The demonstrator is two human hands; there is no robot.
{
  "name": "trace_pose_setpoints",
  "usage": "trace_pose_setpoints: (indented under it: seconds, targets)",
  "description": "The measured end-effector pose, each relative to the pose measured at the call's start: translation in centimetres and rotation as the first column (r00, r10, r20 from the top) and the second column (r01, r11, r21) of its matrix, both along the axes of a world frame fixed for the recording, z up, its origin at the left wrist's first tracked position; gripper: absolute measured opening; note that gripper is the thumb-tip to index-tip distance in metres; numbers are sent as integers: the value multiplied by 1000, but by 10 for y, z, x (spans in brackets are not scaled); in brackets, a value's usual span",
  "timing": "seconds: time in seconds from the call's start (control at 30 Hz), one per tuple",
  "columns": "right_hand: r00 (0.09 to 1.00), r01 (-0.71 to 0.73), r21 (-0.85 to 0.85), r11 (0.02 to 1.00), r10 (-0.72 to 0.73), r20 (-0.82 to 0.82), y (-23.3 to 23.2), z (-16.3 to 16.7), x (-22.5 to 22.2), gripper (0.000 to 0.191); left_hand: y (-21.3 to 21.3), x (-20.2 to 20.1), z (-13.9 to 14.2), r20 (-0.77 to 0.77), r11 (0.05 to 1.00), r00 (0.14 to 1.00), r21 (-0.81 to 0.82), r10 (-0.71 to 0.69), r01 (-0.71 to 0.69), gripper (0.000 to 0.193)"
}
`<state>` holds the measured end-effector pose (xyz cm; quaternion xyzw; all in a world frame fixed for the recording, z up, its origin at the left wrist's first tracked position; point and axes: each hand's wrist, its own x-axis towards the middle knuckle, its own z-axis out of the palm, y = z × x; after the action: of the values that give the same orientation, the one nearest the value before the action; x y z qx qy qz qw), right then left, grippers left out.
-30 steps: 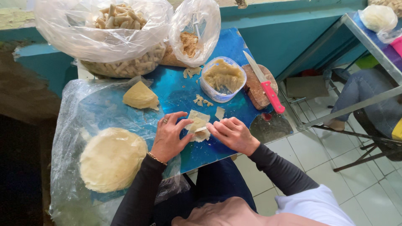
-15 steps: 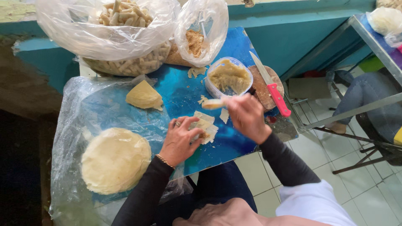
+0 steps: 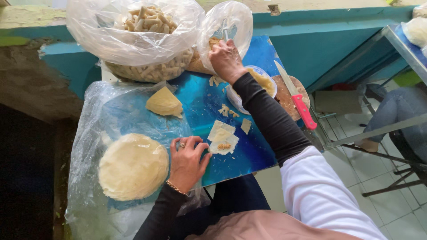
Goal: The person sits at a small table and fills small square dough wrappers with a brown filling, scooping the filling with a spoon from a plastic container onto each wrapper. They then fold and pinch each wrapper closed and set the finished pastry aside, repeating the process.
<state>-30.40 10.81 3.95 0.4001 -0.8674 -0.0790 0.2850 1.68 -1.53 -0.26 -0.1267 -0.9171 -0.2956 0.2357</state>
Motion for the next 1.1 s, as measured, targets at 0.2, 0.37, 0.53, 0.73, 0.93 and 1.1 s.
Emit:
trace_pose_setpoints:
  seconds: [0.2, 0.37, 0.53, 0.73, 0.93, 1.1]
  targets:
    - [990, -143, -445, 884, 126, -67, 77, 28, 119, 13, 22, 5, -9, 2, 990, 990, -15, 140, -140, 11]
    - [879, 193, -471, 861, 61, 472, 122, 0, 249, 17, 34, 8, -11, 25, 971, 971, -30, 238, -237, 18]
    - [839, 344, -590, 731, 44, 543, 123, -30, 269, 14, 51, 1, -15, 67, 969, 967, -55, 244, -240, 12]
    - [650, 477, -580, 660, 180, 739, 125, -34, 262, 13, 52, -1, -15, 121, 980, 974, 37, 190, -195, 11]
    - [696, 402, -705, 584, 305, 649, 120, -34, 275, 21, 60, -2, -16, 67, 981, 993, 162, 97, -107, 19]
    - [848, 187, -601, 777, 181, 499, 127, -28, 285, 26, 64, 3, -8, -56, 999, 998, -21, 23, -25, 17]
